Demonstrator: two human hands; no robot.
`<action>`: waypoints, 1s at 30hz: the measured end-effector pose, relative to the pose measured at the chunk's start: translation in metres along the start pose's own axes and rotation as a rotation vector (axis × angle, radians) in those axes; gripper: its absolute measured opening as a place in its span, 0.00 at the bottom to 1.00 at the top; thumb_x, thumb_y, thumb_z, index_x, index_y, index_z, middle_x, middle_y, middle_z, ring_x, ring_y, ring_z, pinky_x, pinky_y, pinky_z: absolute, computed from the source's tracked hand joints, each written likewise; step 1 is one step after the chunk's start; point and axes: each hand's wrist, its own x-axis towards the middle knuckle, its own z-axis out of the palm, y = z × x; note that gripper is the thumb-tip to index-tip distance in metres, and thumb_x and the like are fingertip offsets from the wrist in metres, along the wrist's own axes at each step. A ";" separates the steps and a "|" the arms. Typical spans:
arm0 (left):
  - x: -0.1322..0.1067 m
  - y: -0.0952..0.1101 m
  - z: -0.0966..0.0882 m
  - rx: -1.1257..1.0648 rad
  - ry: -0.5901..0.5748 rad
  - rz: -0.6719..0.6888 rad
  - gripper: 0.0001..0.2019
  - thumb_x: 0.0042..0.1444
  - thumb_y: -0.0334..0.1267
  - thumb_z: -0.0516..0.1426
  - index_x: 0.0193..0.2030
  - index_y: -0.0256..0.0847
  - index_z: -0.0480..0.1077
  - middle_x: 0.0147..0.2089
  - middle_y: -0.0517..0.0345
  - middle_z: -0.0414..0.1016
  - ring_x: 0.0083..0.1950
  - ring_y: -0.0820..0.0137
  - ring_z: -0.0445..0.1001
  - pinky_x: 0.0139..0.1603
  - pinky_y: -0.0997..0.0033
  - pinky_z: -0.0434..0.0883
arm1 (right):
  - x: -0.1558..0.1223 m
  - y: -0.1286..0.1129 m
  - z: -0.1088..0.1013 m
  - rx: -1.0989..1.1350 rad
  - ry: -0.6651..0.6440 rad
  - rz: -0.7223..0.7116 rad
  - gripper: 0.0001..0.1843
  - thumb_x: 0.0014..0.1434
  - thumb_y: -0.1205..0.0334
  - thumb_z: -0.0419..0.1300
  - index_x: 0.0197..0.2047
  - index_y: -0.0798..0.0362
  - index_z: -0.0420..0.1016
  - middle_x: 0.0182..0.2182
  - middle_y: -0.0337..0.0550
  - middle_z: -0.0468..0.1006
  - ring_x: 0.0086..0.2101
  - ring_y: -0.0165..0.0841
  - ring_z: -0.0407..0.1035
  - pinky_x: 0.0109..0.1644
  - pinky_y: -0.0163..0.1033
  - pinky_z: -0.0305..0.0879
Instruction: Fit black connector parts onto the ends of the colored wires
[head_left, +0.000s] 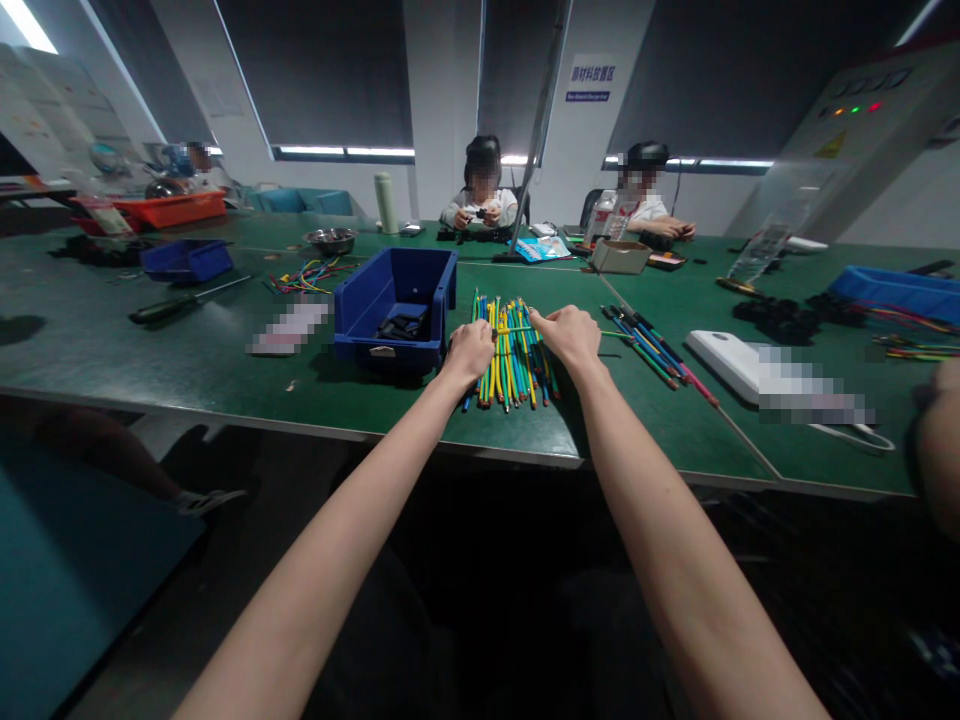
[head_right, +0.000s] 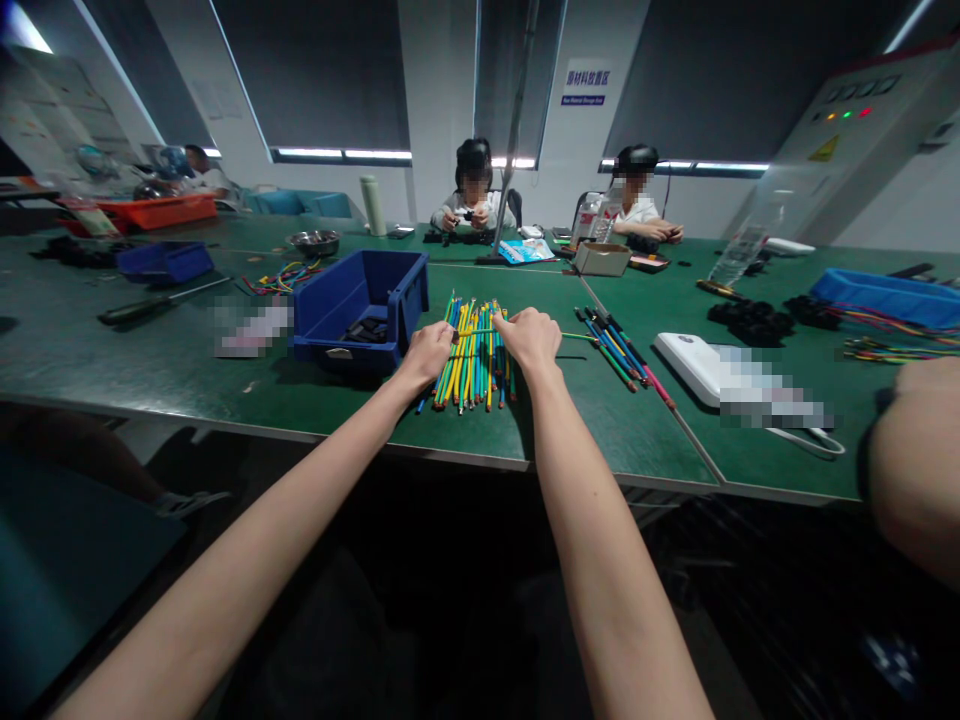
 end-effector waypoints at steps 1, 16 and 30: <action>0.000 -0.001 0.001 0.024 -0.001 -0.005 0.17 0.64 0.37 0.43 0.32 0.40 0.70 0.39 0.49 0.78 0.43 0.63 0.74 0.43 0.67 0.64 | 0.000 0.000 0.000 -0.001 0.000 0.003 0.31 0.55 0.38 0.52 0.42 0.54 0.83 0.35 0.58 0.81 0.41 0.46 0.75 0.44 0.44 0.66; -0.005 0.003 -0.006 0.036 0.009 0.002 0.22 0.66 0.44 0.41 0.29 0.41 0.70 0.34 0.53 0.79 0.39 0.65 0.75 0.42 0.68 0.63 | 0.001 0.001 -0.001 0.018 0.054 -0.050 0.29 0.56 0.39 0.51 0.31 0.54 0.82 0.28 0.56 0.81 0.36 0.44 0.75 0.37 0.39 0.63; -0.002 -0.003 0.002 0.066 0.086 0.059 0.13 0.65 0.41 0.46 0.39 0.42 0.71 0.42 0.49 0.77 0.49 0.60 0.71 0.49 0.62 0.64 | 0.005 0.005 0.005 0.029 0.096 -0.070 0.28 0.57 0.39 0.51 0.34 0.54 0.83 0.29 0.54 0.81 0.37 0.44 0.75 0.44 0.41 0.63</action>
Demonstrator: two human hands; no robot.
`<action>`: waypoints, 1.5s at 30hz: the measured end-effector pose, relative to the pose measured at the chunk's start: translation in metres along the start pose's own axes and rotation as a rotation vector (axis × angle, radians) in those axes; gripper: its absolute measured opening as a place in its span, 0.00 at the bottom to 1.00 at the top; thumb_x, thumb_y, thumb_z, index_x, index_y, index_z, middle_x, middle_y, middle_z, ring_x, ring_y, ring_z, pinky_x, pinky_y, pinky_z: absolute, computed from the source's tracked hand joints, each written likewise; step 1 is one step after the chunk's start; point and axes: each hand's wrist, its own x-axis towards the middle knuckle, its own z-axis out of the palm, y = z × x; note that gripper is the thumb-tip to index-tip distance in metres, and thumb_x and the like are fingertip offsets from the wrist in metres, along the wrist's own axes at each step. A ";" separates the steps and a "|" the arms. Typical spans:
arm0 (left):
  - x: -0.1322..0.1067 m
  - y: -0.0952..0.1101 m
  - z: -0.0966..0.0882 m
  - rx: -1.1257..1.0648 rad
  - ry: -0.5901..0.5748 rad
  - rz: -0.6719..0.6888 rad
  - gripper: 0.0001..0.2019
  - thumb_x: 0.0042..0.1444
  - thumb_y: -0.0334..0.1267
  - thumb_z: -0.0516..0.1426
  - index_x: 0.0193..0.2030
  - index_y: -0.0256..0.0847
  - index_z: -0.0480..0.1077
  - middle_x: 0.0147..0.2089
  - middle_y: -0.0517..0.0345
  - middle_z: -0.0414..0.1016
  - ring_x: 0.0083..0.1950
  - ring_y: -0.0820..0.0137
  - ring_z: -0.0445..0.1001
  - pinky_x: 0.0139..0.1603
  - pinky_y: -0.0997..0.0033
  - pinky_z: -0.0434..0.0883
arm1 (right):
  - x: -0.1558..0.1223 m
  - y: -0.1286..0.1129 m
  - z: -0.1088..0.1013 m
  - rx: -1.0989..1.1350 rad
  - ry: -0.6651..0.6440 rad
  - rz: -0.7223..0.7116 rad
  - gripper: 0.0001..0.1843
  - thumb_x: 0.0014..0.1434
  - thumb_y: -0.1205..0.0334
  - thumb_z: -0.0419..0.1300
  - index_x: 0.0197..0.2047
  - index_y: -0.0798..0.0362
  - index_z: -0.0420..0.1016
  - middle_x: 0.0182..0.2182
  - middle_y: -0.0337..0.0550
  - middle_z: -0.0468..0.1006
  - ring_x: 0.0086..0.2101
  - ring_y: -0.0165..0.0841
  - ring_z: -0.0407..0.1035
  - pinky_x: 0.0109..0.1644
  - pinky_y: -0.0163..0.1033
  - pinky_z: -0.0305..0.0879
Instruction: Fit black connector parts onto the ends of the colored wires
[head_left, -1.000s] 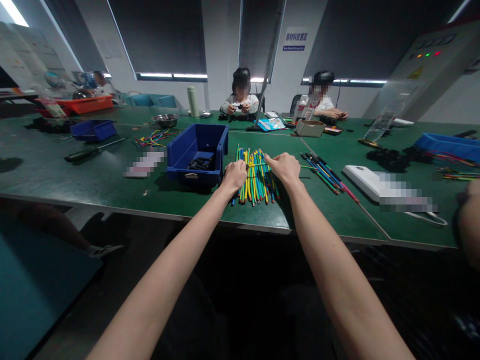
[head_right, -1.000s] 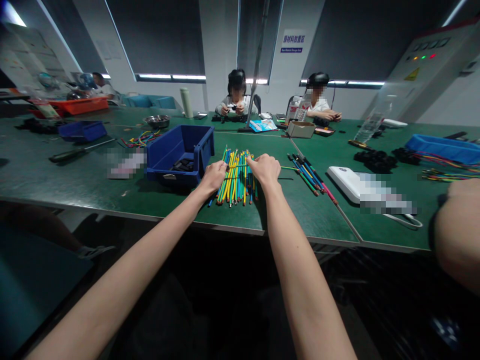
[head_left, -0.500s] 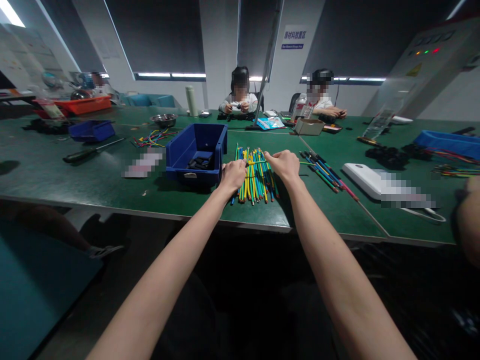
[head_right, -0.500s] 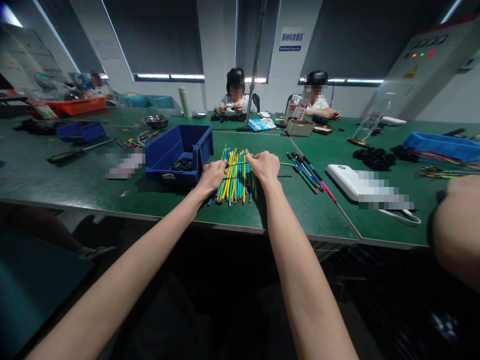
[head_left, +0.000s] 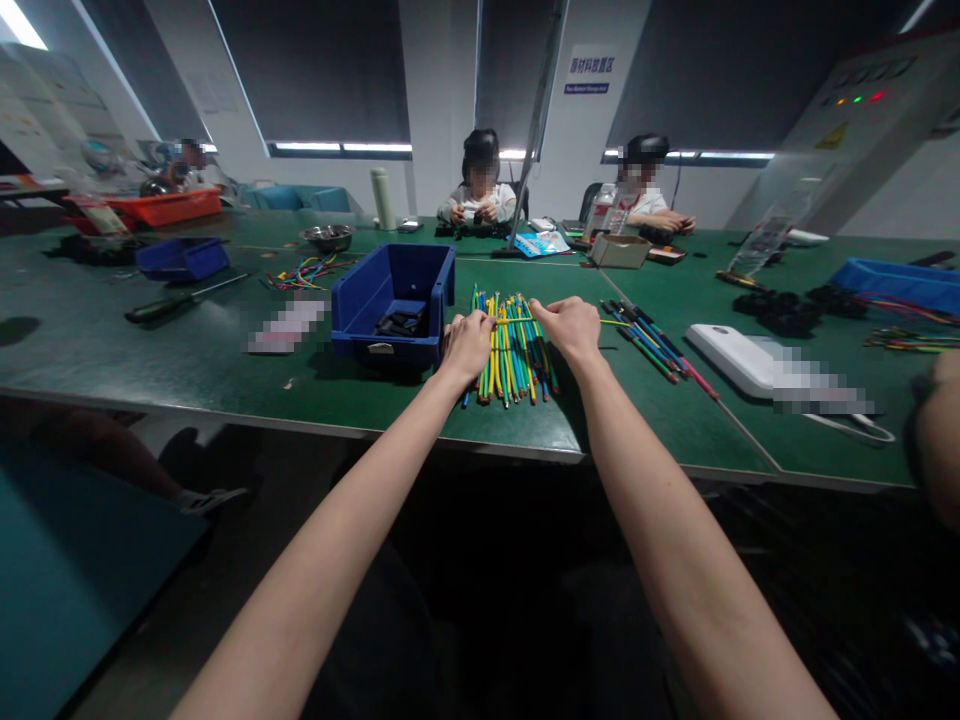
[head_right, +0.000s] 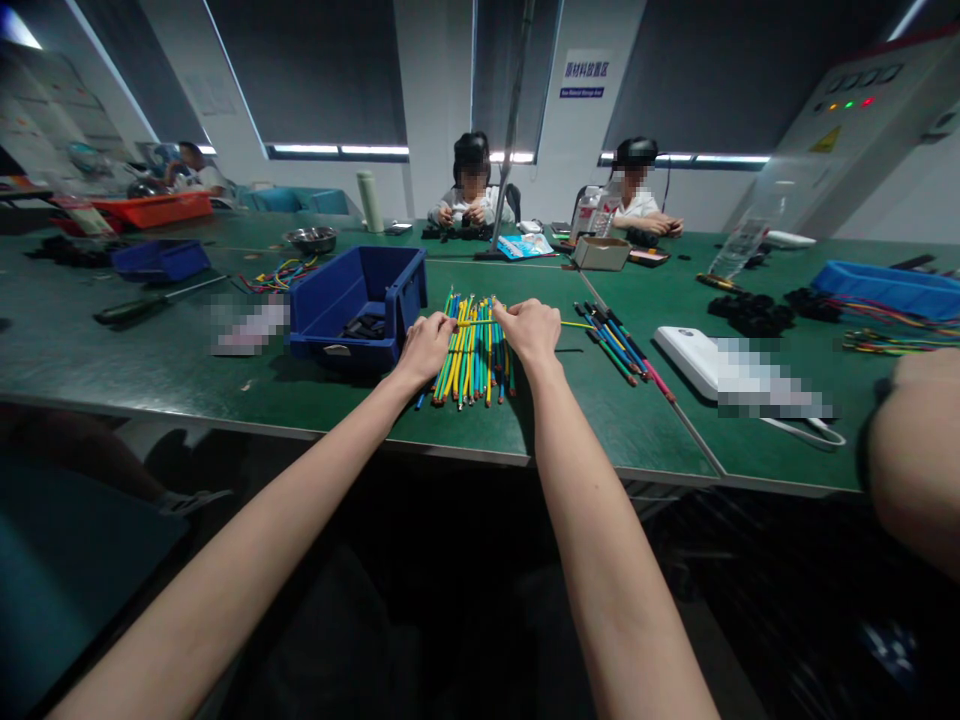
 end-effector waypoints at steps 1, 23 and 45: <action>0.000 0.000 0.000 -0.006 0.008 0.003 0.12 0.65 0.40 0.47 0.40 0.42 0.71 0.43 0.49 0.77 0.50 0.60 0.70 0.50 0.61 0.64 | 0.000 0.000 0.000 -0.002 -0.013 0.011 0.29 0.57 0.39 0.51 0.36 0.54 0.83 0.30 0.54 0.81 0.38 0.44 0.75 0.45 0.42 0.63; -0.001 0.001 -0.004 -0.210 0.087 0.140 0.05 0.55 0.35 0.60 0.38 0.44 0.77 0.42 0.57 0.80 0.48 0.65 0.71 0.53 0.63 0.66 | 0.003 0.005 -0.001 0.047 -0.036 0.093 0.24 0.56 0.43 0.53 0.33 0.53 0.82 0.31 0.54 0.81 0.38 0.45 0.74 0.43 0.42 0.62; 0.000 0.005 -0.003 -0.255 0.078 0.181 0.11 0.60 0.30 0.53 0.46 0.42 0.73 0.49 0.53 0.77 0.53 0.66 0.70 0.56 0.63 0.66 | 0.001 0.000 0.003 0.059 -0.073 0.083 0.25 0.56 0.45 0.54 0.41 0.54 0.83 0.35 0.57 0.81 0.40 0.45 0.75 0.43 0.41 0.65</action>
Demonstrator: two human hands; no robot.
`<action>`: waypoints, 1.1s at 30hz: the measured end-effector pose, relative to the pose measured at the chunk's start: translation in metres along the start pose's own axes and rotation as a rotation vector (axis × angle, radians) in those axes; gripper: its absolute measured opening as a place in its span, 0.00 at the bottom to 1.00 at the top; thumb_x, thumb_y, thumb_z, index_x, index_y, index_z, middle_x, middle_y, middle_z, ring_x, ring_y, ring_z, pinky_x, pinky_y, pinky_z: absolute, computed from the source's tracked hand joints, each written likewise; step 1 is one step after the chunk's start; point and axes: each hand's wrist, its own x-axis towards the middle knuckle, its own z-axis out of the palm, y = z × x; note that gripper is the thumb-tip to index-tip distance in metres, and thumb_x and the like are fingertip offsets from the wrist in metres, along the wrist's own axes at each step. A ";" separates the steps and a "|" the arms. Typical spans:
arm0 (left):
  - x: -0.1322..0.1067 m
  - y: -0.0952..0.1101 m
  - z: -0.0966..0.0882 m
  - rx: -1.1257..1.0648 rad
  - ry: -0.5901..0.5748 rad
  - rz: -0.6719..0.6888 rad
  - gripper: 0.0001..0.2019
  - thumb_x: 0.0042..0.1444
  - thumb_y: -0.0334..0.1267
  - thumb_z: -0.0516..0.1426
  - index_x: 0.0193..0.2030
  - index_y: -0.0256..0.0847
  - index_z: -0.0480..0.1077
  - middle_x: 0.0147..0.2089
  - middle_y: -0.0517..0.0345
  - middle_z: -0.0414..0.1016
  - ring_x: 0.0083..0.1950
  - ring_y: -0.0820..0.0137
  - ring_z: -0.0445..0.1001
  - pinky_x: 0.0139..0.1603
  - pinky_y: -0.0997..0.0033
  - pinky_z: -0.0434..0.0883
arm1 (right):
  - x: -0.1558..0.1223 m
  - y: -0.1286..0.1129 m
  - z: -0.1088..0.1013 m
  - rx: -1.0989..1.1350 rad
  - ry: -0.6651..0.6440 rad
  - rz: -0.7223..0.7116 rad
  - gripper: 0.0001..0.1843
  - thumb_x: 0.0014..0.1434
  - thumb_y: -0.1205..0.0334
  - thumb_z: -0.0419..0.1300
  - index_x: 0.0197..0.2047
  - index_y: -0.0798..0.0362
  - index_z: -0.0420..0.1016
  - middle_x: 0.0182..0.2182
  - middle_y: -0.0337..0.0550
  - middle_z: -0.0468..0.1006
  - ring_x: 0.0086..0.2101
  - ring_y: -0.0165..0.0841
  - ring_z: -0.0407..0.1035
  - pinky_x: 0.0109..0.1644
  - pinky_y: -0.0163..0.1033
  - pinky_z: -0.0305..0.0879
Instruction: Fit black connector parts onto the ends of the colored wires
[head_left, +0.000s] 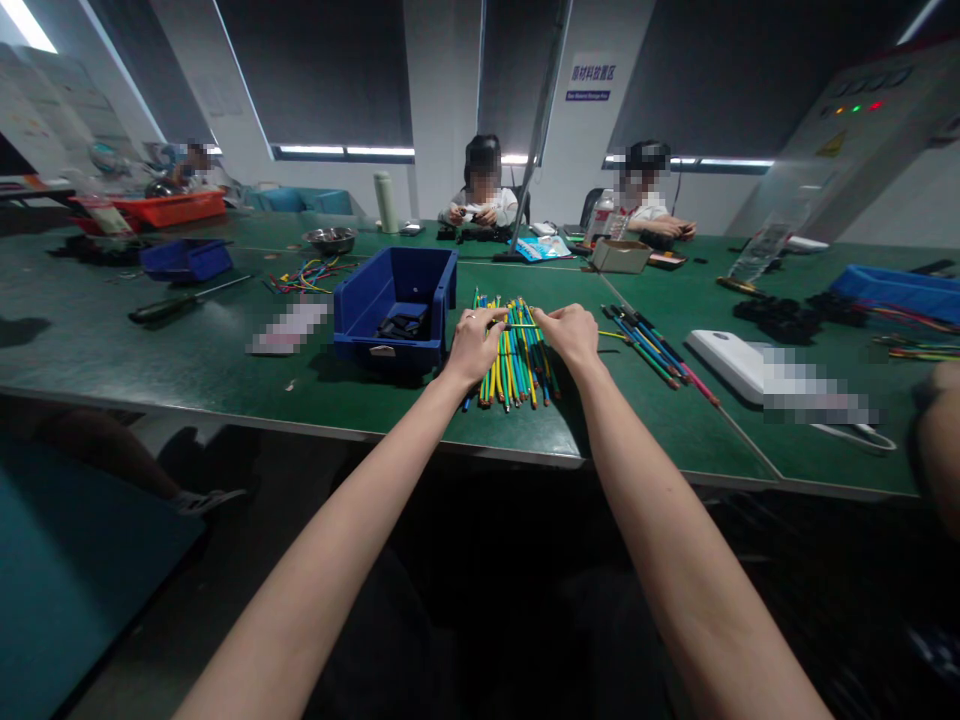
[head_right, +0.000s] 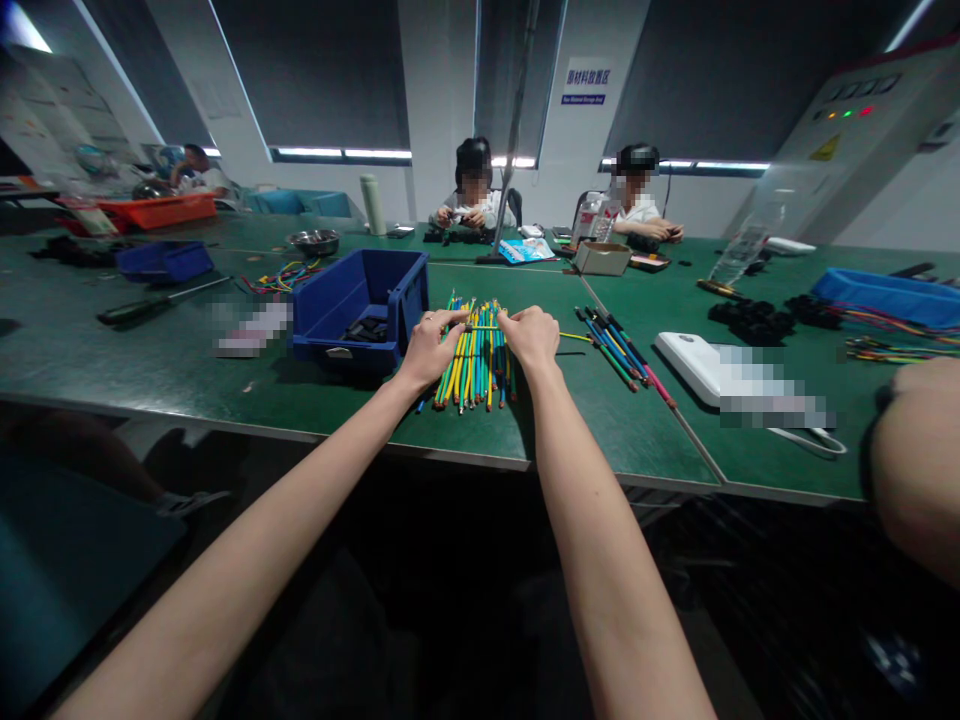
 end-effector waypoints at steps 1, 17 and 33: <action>0.000 -0.001 0.000 -0.009 0.023 -0.020 0.11 0.60 0.30 0.52 0.47 0.40 0.72 0.50 0.51 0.76 0.54 0.65 0.70 0.56 0.63 0.66 | 0.000 0.001 0.000 0.006 0.006 0.004 0.25 0.55 0.45 0.54 0.41 0.54 0.83 0.35 0.56 0.81 0.40 0.45 0.75 0.43 0.41 0.65; -0.001 -0.008 0.001 0.005 0.107 -0.063 0.08 0.54 0.25 0.54 0.39 0.39 0.68 0.40 0.52 0.73 0.43 0.68 0.73 0.48 0.65 0.69 | -0.003 0.001 -0.004 -0.004 0.024 0.096 0.23 0.54 0.50 0.54 0.43 0.54 0.82 0.38 0.58 0.81 0.43 0.47 0.74 0.45 0.44 0.66; 0.000 -0.005 -0.001 0.010 0.050 -0.036 0.04 0.51 0.30 0.61 0.35 0.39 0.73 0.38 0.56 0.75 0.40 0.70 0.74 0.44 0.68 0.69 | -0.003 0.000 -0.001 -0.029 0.013 0.043 0.22 0.54 0.51 0.53 0.41 0.54 0.83 0.36 0.57 0.81 0.42 0.46 0.75 0.45 0.43 0.66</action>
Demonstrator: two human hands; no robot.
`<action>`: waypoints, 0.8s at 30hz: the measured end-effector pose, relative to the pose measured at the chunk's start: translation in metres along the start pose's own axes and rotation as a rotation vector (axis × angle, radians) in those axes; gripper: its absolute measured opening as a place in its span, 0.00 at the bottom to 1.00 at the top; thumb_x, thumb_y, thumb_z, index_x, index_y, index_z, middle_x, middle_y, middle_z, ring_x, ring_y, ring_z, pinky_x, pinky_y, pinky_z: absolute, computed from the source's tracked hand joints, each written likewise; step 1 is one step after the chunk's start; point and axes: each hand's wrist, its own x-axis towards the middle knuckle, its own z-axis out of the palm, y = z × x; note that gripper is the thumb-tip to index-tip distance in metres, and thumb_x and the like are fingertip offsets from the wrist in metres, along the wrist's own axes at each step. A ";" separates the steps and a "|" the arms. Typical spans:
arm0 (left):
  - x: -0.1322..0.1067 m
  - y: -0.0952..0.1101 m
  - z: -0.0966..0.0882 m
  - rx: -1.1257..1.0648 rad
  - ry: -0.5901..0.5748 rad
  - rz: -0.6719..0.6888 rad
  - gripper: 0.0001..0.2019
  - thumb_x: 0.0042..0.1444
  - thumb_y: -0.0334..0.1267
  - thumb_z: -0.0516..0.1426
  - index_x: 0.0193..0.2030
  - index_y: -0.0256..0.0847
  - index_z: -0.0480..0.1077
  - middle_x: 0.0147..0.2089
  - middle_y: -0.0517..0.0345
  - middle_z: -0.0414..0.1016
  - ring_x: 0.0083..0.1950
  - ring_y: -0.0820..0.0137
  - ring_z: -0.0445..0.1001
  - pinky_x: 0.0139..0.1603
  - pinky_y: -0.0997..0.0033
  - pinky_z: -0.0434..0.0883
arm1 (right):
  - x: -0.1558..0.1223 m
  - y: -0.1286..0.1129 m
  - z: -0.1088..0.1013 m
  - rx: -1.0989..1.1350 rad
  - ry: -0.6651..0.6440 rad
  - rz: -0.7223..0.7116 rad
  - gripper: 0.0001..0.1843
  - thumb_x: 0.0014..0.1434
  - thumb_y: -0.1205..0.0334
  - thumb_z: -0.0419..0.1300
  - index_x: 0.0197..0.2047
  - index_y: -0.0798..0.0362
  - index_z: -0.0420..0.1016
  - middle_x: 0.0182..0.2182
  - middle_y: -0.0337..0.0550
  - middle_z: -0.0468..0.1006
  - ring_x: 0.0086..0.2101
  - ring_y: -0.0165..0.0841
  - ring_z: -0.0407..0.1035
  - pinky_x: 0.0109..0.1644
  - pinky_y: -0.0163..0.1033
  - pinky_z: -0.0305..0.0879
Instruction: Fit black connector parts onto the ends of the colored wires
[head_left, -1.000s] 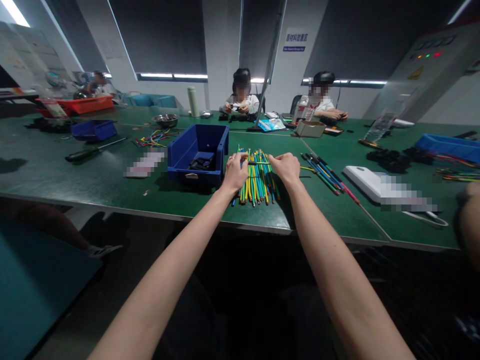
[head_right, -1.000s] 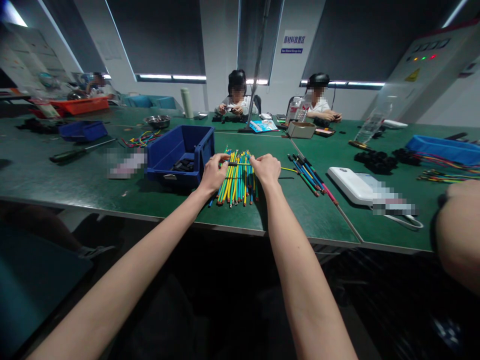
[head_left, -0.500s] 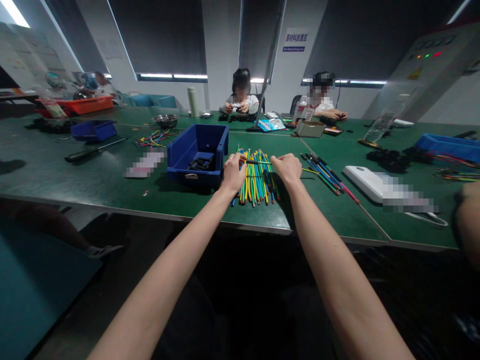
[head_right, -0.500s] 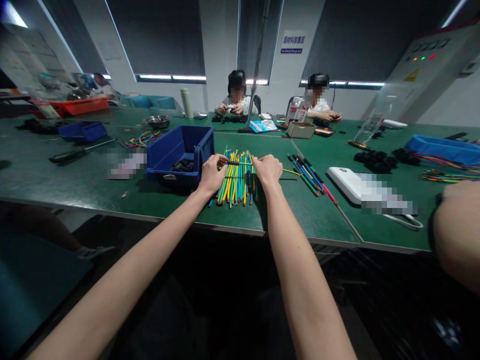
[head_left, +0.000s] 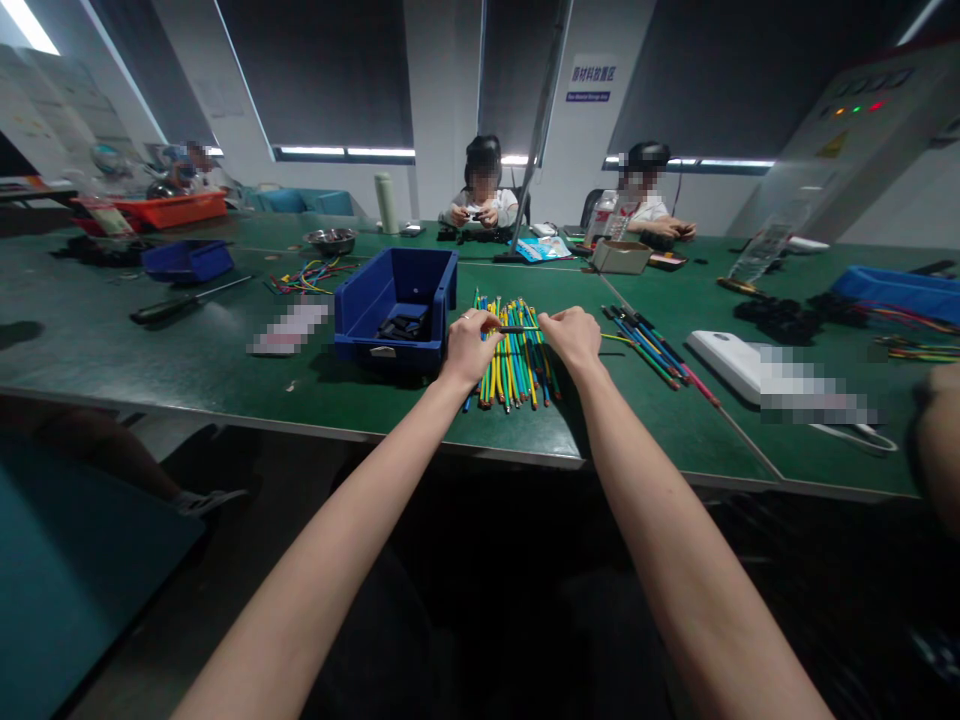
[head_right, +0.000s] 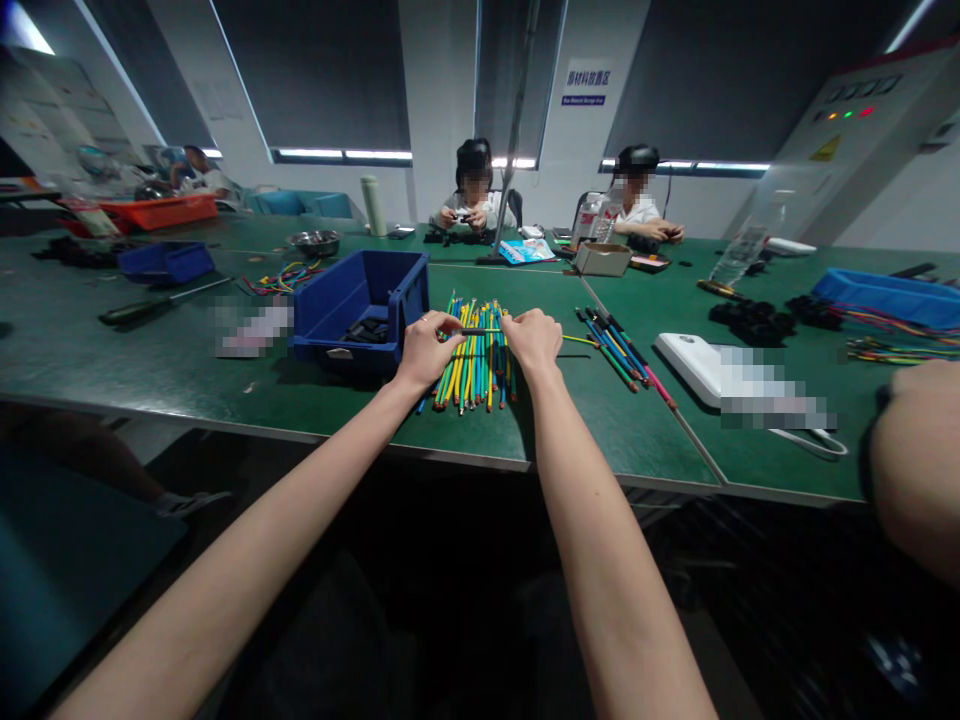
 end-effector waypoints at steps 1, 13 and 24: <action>0.000 0.000 0.000 -0.001 -0.005 0.004 0.04 0.50 0.30 0.61 0.34 0.39 0.73 0.38 0.56 0.76 0.41 0.70 0.74 0.45 0.69 0.69 | 0.000 0.000 0.000 -0.002 0.000 -0.003 0.22 0.54 0.51 0.54 0.41 0.54 0.83 0.36 0.57 0.81 0.41 0.45 0.75 0.45 0.43 0.66; 0.000 -0.002 0.003 0.001 -0.007 0.030 0.05 0.50 0.30 0.63 0.35 0.39 0.74 0.38 0.54 0.77 0.42 0.67 0.74 0.47 0.66 0.69 | -0.001 -0.002 0.001 -0.013 -0.014 -0.022 0.22 0.54 0.50 0.54 0.41 0.52 0.83 0.36 0.56 0.81 0.42 0.47 0.75 0.45 0.44 0.67; 0.000 -0.003 0.003 0.006 0.016 0.048 0.04 0.52 0.30 0.61 0.35 0.39 0.73 0.37 0.54 0.77 0.41 0.67 0.74 0.47 0.66 0.69 | 0.000 -0.002 0.001 0.005 -0.026 -0.005 0.22 0.54 0.51 0.54 0.43 0.54 0.82 0.38 0.57 0.81 0.43 0.48 0.74 0.45 0.45 0.67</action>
